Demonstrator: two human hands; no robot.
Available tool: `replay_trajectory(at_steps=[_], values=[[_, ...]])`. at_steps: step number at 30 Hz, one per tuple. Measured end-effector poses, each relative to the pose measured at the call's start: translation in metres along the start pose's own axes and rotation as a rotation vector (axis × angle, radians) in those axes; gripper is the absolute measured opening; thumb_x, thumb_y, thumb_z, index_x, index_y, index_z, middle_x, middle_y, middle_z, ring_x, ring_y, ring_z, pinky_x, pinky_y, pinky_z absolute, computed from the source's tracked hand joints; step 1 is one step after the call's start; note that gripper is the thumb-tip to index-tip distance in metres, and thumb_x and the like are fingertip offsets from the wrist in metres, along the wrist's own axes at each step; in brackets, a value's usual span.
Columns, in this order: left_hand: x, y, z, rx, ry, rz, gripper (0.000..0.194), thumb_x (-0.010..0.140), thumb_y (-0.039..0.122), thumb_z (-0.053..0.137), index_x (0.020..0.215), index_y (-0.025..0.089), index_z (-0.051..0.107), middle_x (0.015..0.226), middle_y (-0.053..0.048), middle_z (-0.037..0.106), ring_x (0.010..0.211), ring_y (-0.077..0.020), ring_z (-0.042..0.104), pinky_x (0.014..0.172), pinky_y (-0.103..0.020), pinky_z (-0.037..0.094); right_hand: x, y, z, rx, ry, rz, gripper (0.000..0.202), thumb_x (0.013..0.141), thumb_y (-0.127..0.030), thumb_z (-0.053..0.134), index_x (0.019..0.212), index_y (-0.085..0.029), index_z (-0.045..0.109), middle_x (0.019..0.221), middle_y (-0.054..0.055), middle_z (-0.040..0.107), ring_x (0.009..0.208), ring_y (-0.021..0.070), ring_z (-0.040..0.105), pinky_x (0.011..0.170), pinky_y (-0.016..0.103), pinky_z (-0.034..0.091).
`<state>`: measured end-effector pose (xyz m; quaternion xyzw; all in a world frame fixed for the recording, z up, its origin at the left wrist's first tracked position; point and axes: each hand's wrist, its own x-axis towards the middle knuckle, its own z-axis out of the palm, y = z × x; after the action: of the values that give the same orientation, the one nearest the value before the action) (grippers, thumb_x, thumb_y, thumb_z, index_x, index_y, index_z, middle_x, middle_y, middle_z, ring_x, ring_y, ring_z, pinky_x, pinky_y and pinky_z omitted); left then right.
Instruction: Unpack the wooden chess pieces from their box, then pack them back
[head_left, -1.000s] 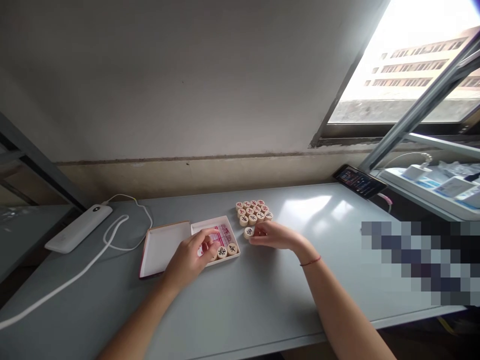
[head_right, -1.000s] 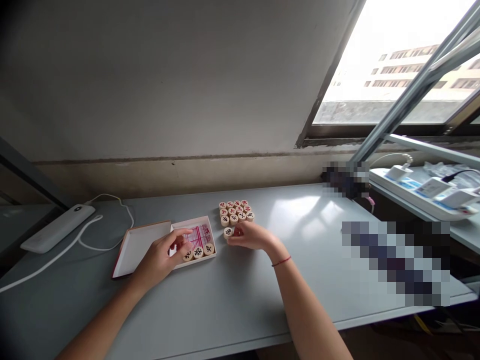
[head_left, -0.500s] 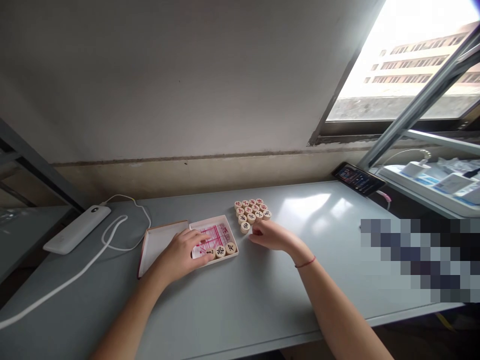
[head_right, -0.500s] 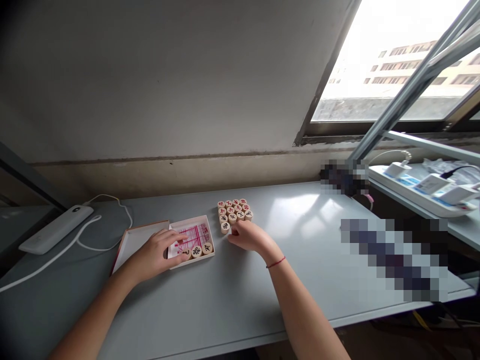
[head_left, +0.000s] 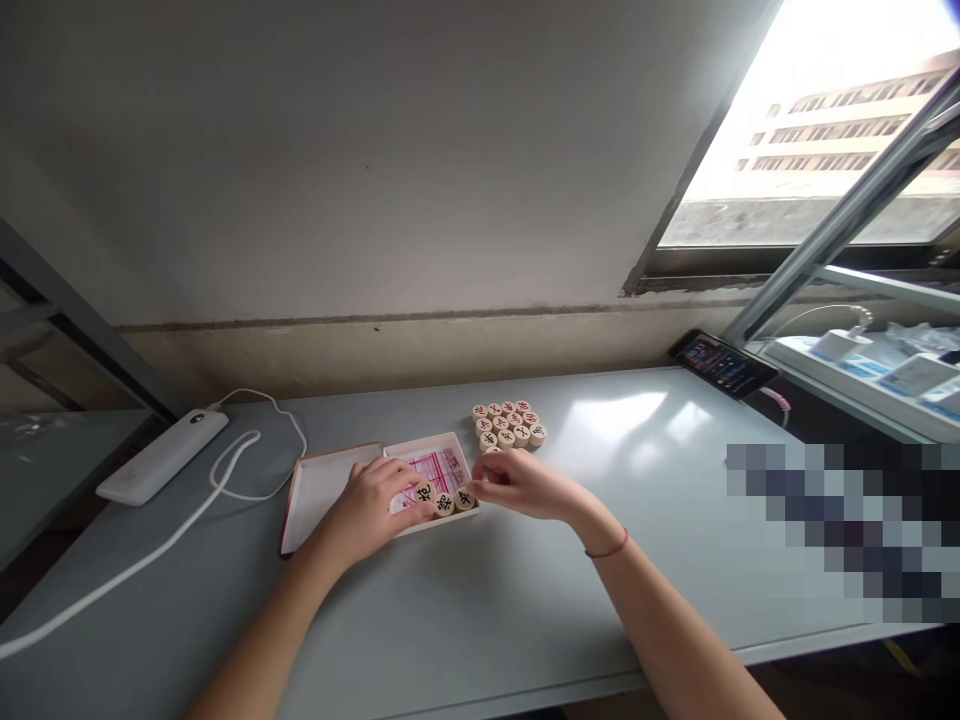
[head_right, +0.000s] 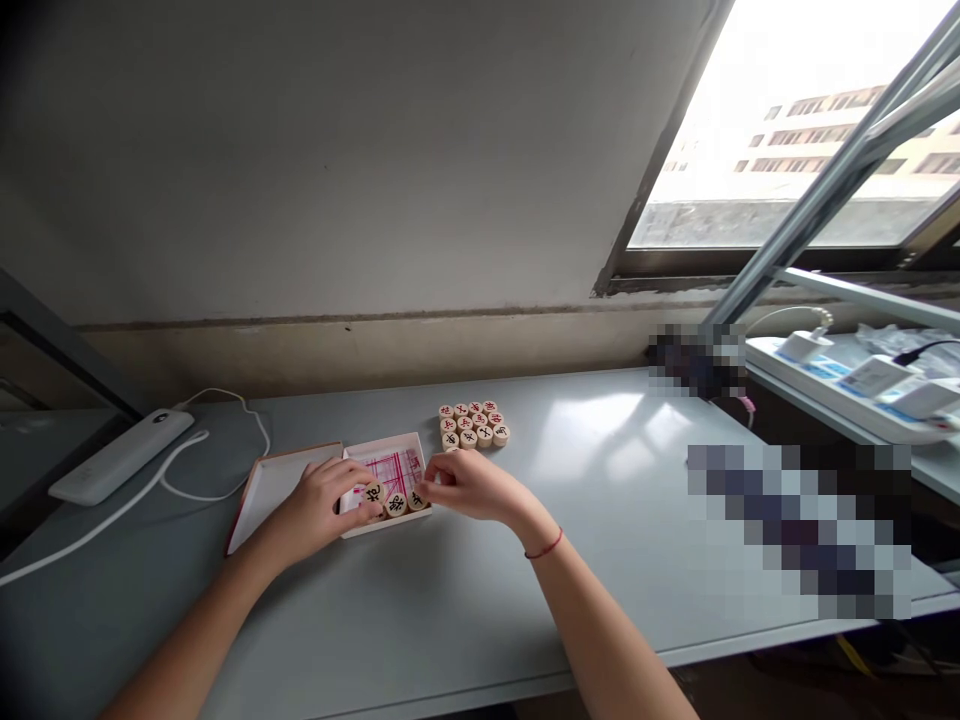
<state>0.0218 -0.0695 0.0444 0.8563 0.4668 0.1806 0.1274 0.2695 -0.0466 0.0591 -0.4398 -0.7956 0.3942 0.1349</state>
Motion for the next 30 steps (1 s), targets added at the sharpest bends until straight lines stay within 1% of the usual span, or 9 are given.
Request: replay_trajectory(at_steps=[4,7,9,11,13,16,19,23,30], values=[[0.002,0.011,0.003,0.016,0.139,0.141,0.027,0.088,0.046,0.054,0.100,0.023,0.063,0.098,-0.004,0.066,0.093,-0.0196,0.059,0.082,-0.033,0.040,0.003,-0.011,0.015,0.144,-0.045,-0.102,0.041,0.088,-0.054,0.045,0.070,-0.017,0.048,0.058,-0.006,0.032,0.053,0.0076,0.026,0.046,0.023,0.020],[0.002,0.019,0.009,0.013,0.176,0.157,0.026,0.089,0.044,0.054,0.099,0.023,0.064,0.096,-0.004,0.066,0.092,-0.0196,0.059,0.080,-0.032,0.041,0.004,-0.014,0.017,0.212,-0.096,-0.122,0.042,0.089,-0.054,0.042,0.069,-0.018,0.045,0.061,-0.005,0.033,0.054,0.0077,0.027,0.047,0.022,0.021],[0.002,0.021,0.013,-0.006,0.156,0.112,0.029,0.089,0.046,0.053,0.104,0.023,0.063,0.099,-0.005,0.066,0.095,-0.0204,0.059,0.082,-0.033,0.042,0.003,-0.009,0.009,0.219,-0.105,-0.104,0.042,0.089,-0.055,0.041,0.070,-0.018,0.044,0.061,-0.005,0.032,0.054,0.0079,0.027,0.048,0.023,0.022],[0.001,0.019,0.015,-0.009,0.116,0.052,0.037,0.086,0.050,0.054,0.111,0.023,0.061,0.105,-0.006,0.065,0.100,-0.0226,0.057,0.085,-0.035,0.042,-0.001,0.002,-0.005,0.200,-0.081,-0.051,0.042,0.089,-0.056,0.041,0.070,-0.018,0.044,0.061,-0.005,0.032,0.055,0.0083,0.028,0.048,0.023,0.024],[0.000,0.015,0.015,0.011,0.074,0.003,0.045,0.082,0.055,0.058,0.113,0.023,0.061,0.110,-0.008,0.064,0.103,-0.0253,0.055,0.087,-0.038,0.042,-0.006,0.017,-0.021,0.164,-0.040,0.048,0.040,0.089,-0.055,0.040,0.073,-0.019,0.046,0.063,-0.004,0.036,0.056,0.0092,0.031,0.050,0.023,0.027],[-0.002,0.008,0.013,0.039,0.010,-0.042,0.043,0.079,0.054,0.061,0.108,0.024,0.064,0.110,-0.007,0.063,0.104,-0.0270,0.053,0.087,-0.040,0.043,-0.011,0.039,-0.036,0.092,-0.014,0.214,0.031,0.087,-0.047,0.044,0.075,-0.018,0.050,0.065,-0.002,0.044,0.060,0.0111,0.039,0.054,0.024,0.032],[-0.004,0.005,0.012,0.034,-0.035,-0.063,0.033,0.080,0.049,0.062,0.102,0.025,0.068,0.105,-0.006,0.065,0.103,-0.0264,0.054,0.087,-0.039,0.043,-0.010,0.050,-0.038,0.069,-0.024,0.293,0.025,0.084,-0.041,0.048,0.073,-0.019,0.052,0.064,-0.001,0.048,0.059,0.0116,0.041,0.054,0.024,0.035],[-0.004,0.008,0.012,0.011,-0.077,-0.075,0.025,0.082,0.045,0.059,0.093,0.024,0.068,0.101,-0.005,0.066,0.101,-0.0255,0.055,0.085,-0.038,0.043,-0.005,0.051,-0.033,0.059,-0.014,0.289,0.029,0.083,-0.043,0.049,0.068,-0.019,0.051,0.061,-0.001,0.049,0.056,0.0112,0.040,0.053,0.024,0.034],[-0.002,0.017,0.002,-0.043,-0.153,-0.155,0.023,0.083,0.044,0.057,0.091,0.024,0.064,0.095,-0.003,0.069,0.096,-0.0250,0.058,0.085,-0.040,0.042,-0.003,0.050,-0.032,-0.024,-0.010,0.298,0.037,0.086,-0.046,0.045,0.063,-0.017,0.050,0.063,0.001,0.052,0.056,0.0111,0.042,0.055,0.024,0.034]])
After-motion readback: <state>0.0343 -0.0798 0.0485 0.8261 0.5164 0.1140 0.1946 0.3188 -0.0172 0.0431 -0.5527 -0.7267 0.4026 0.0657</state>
